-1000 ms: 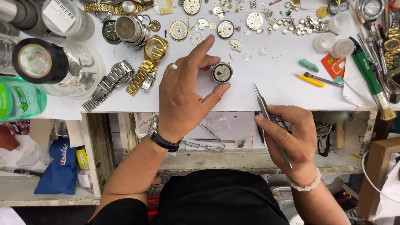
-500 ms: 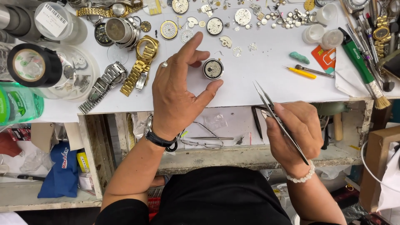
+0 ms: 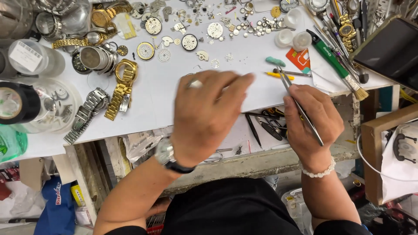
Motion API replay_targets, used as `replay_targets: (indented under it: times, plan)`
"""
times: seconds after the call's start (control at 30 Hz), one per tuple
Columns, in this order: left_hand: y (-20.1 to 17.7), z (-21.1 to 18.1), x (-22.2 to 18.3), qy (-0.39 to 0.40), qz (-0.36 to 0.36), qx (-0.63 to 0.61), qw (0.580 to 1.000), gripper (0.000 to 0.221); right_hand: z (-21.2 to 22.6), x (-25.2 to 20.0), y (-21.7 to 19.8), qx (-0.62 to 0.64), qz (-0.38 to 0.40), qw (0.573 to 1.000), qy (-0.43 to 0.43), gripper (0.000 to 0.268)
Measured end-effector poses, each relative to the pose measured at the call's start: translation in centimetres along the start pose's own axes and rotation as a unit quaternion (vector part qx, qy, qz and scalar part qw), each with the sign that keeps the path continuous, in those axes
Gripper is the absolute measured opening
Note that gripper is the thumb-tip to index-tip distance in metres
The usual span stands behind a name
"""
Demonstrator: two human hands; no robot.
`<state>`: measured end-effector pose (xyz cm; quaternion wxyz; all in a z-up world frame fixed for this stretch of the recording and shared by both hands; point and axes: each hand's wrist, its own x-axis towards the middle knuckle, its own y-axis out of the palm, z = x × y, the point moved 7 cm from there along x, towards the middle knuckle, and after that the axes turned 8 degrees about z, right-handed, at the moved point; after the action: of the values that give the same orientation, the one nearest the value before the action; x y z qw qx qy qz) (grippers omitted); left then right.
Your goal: Using tweezers to select and install tiny gears and components into a watch movement at a repair station.
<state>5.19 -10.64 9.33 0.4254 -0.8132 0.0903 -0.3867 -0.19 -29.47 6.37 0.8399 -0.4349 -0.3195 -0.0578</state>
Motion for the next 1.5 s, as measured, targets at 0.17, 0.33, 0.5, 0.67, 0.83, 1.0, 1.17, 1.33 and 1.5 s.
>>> replay_targets:
  times: [0.17,0.33,0.5,0.67,0.83,1.0,1.17,1.33,1.5]
  plan:
    - [4.4,-1.9,4.7,0.043,0.029,0.096,0.994,0.02,1.4,1.8,-0.8,0.038,0.029,0.999,0.014,0.011]
    - [9.5,-0.8,6.4,0.033,0.09,0.132,0.987,0.024,1.5,2.5,-1.1,0.034,0.047,0.998,0.015,0.011]
    - [11.5,-0.1,7.2,0.025,0.13,0.142,0.981,0.024,1.5,1.8,-0.4,-0.022,0.027,0.999,-0.011,0.01]
    - [12.7,0.0,7.7,0.006,0.16,0.155,0.975,0.022,0.6,0.7,-0.4,0.021,-0.023,1.0,-0.006,0.014]
    - [12.7,0.1,7.7,-0.006,0.167,0.146,0.975,0.021,-0.3,-1.6,-0.8,0.031,-0.059,0.998,0.016,0.012]
    - [11.1,0.1,7.4,-0.031,0.196,0.104,0.975,0.018,-0.9,-4.0,-0.9,0.01,-0.074,0.996,0.038,0.025]
    - [3.1,-1.1,6.2,0.033,0.03,0.05,0.998,0.022,1.2,-3.7,0.3,0.089,-0.065,0.994,-0.02,0.021]
    - [-3.5,1.3,1.5,0.011,-0.021,-0.041,0.999,0.032,3.6,-2.4,3.0,0.096,0.013,0.992,-0.078,0.018]
    - [-4.4,5.7,-4.7,-0.054,-0.102,-0.116,0.987,0.022,3.6,-1.9,4.5,0.056,0.001,0.993,-0.106,0.016]
